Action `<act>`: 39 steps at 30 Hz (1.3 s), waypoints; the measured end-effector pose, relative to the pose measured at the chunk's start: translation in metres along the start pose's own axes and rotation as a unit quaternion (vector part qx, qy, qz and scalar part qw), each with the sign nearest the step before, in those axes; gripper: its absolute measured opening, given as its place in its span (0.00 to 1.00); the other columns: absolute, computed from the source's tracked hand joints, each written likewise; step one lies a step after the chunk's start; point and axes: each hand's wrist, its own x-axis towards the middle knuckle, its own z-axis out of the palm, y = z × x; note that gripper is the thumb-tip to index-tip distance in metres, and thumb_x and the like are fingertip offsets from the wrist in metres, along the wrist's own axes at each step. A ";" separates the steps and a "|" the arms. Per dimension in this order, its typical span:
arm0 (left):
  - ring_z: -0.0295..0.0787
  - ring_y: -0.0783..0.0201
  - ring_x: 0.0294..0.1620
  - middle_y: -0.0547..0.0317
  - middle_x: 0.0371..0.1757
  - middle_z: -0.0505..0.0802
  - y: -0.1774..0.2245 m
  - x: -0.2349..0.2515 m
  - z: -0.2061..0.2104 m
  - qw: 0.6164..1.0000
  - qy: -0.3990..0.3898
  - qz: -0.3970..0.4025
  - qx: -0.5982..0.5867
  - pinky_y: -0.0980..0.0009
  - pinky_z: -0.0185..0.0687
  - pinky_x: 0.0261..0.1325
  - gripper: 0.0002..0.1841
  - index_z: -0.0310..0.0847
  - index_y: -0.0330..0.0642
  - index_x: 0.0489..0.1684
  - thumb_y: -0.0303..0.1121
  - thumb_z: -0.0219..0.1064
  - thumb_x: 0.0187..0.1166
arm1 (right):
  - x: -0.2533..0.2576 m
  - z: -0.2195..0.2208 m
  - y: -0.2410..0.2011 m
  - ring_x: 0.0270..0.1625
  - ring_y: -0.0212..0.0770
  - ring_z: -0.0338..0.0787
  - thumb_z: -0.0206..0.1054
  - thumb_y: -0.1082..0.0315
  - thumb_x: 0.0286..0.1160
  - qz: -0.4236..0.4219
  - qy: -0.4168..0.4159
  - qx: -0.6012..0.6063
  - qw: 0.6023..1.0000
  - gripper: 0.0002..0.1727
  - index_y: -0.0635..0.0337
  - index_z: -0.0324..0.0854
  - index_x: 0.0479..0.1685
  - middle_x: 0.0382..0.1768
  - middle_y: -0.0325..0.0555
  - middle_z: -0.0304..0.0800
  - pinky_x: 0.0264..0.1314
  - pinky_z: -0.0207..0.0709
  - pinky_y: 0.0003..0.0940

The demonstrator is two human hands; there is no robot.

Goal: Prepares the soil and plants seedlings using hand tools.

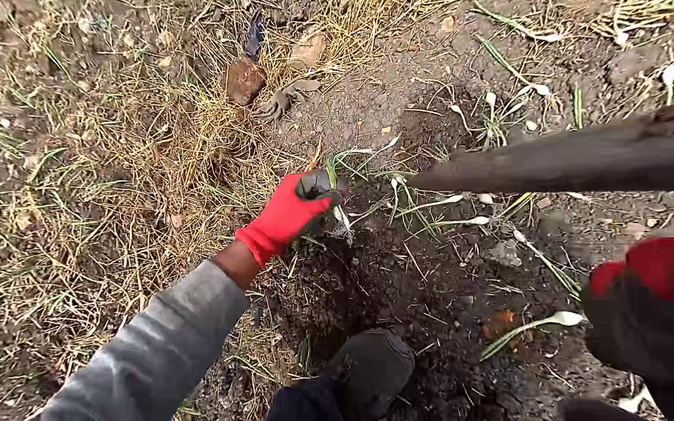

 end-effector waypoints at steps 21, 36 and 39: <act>0.95 0.54 0.47 0.53 0.43 0.96 -0.017 -0.023 0.064 0.962 0.031 -0.032 0.270 0.44 0.88 0.54 0.10 0.89 0.45 0.52 0.37 0.69 0.82 | 0.046 0.175 0.133 0.36 0.51 0.89 0.68 0.56 0.80 0.240 0.059 -0.143 0.958 0.17 0.61 0.84 0.54 0.34 0.53 0.88 0.41 0.83 0.57; 0.95 0.56 0.47 0.54 0.45 0.96 -0.019 -0.054 0.049 0.972 0.064 -0.081 0.212 0.44 0.90 0.56 0.09 0.90 0.45 0.53 0.36 0.71 0.82 | -0.034 0.032 0.005 0.19 0.21 0.75 0.65 0.57 0.79 -0.035 0.117 0.023 0.992 0.10 0.45 0.79 0.29 0.18 0.23 0.75 0.21 0.73 0.20; 0.94 0.61 0.50 0.59 0.46 0.97 -0.014 -0.038 0.040 0.982 0.062 -0.094 0.148 0.48 0.88 0.60 0.06 0.93 0.48 0.47 0.34 0.74 0.80 | -0.021 -0.033 0.001 0.34 0.20 0.81 0.57 0.66 0.87 -0.055 -0.123 -0.052 0.990 0.10 0.54 0.83 0.40 0.31 0.27 0.83 0.38 0.76 0.19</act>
